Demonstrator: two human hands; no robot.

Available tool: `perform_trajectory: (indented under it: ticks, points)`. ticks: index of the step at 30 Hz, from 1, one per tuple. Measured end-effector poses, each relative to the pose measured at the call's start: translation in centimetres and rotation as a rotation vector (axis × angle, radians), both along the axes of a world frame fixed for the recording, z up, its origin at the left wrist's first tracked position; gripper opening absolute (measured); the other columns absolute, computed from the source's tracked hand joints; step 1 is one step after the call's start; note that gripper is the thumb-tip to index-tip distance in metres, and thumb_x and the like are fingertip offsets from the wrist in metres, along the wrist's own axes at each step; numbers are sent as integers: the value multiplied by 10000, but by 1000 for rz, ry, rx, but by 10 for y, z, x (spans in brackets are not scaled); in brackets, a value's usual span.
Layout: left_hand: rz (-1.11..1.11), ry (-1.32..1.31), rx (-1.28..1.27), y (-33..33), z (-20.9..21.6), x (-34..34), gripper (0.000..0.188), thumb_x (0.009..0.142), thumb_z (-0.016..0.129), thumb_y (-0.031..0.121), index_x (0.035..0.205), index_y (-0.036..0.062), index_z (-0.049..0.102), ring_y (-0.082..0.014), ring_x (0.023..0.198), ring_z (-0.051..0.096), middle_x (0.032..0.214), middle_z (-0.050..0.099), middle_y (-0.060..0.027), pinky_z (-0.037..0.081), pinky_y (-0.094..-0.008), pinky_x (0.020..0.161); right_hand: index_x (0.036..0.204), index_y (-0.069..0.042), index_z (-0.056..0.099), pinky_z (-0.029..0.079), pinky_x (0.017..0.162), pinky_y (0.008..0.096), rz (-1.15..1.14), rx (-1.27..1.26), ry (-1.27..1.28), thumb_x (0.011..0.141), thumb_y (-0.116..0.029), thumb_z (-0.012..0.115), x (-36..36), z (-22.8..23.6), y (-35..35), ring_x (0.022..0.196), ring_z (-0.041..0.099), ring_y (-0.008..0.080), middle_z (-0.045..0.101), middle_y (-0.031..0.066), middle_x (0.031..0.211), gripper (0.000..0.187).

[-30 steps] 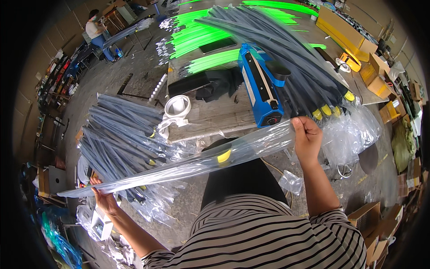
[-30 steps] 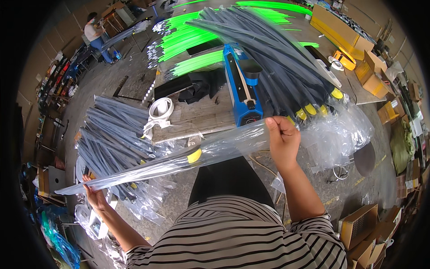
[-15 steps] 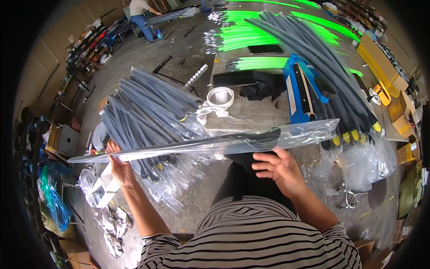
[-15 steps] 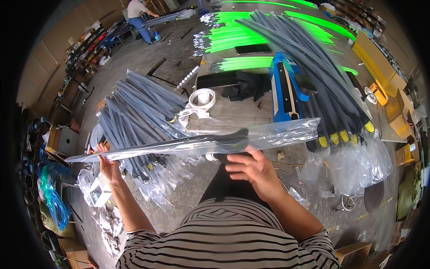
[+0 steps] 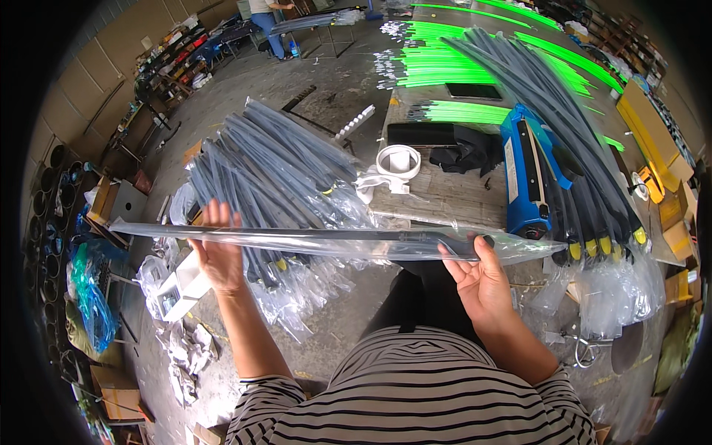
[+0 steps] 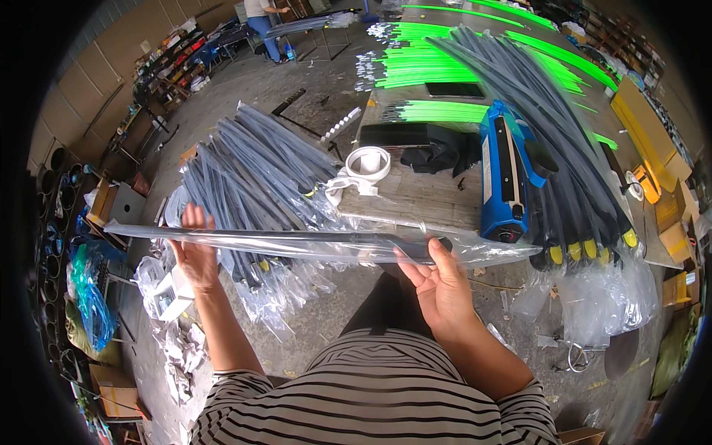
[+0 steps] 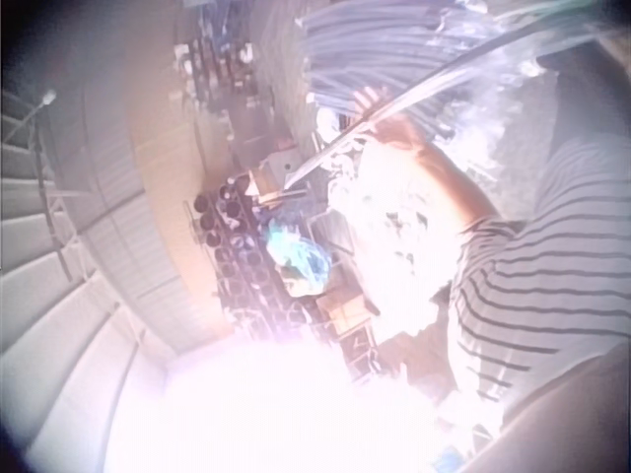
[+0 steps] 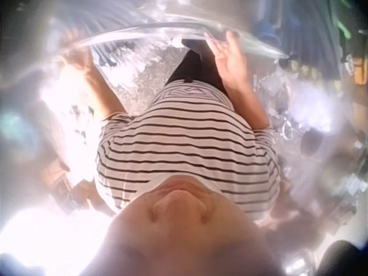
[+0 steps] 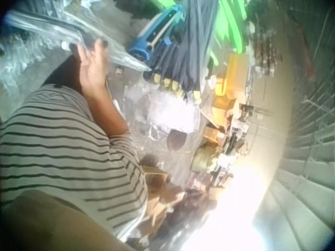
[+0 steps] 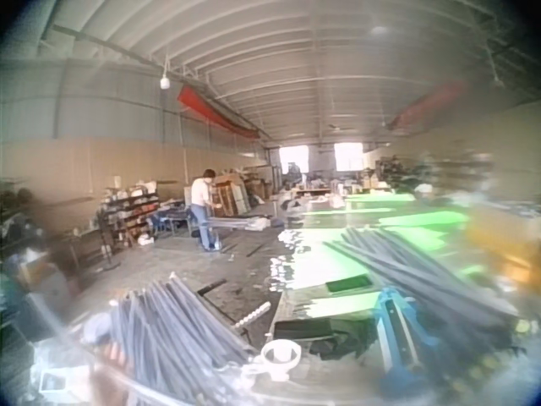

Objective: The person wraps long gray poles in clear plastic bags and seals them using a handheld heat sealer. They then use scissors to trim the excess plastic from the sealed ends. The person repeats this process for multiple poles, stacking the finished items on a table.

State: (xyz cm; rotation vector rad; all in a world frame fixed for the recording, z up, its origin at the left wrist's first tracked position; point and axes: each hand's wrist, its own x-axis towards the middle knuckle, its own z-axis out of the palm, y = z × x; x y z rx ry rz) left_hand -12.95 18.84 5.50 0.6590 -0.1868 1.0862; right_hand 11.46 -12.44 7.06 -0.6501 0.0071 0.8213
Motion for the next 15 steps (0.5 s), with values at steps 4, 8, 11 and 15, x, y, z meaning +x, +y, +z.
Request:
perform_trajectory:
  ticks: [4, 8, 11, 15]
  points:
    - [-114, 273, -77, -72, 4, 57, 999, 617, 524, 685, 1264, -34, 270, -343, 1203, 298, 1294, 318, -201, 189, -475, 1001, 929, -32, 507, 396, 920, 403, 16, 56, -30, 827, -161, 538, -7, -2, 4, 966, 544, 263, 570, 112, 995, 167]
    - [-188, 537, -35, -144, -13, 110, 922, 640, 635, 551, 1266, -14, 261, -354, 1189, 314, 1273, 336, -198, 221, -464, 978, 921, -70, 522, 352, 955, 437, 52, 116, -34, 830, -152, 536, -11, -9, 10, 993, 524, 219, 565, 77, 980, 124]
    - [43, 662, -119, -160, -7, 120, 463, 719, 671, 270, 1070, 35, 482, -287, 1027, 478, 1067, 524, -156, 356, -426, 882, 985, -70, 458, 354, 939, 479, 52, 110, -48, 815, -117, 554, -11, -6, 11, 988, 524, 195, 538, 23, 930, 201]
    - [-64, 585, -191, -154, -4, 117, 223, 728, 658, 140, 905, 76, 537, -240, 914, 535, 922, 567, -89, 433, -348, 778, 1123, -74, 398, 385, 913, 439, 169, 180, -161, 829, -81, 512, 0, -14, 7, 1085, 456, 245, 474, 116, 1118, 315]
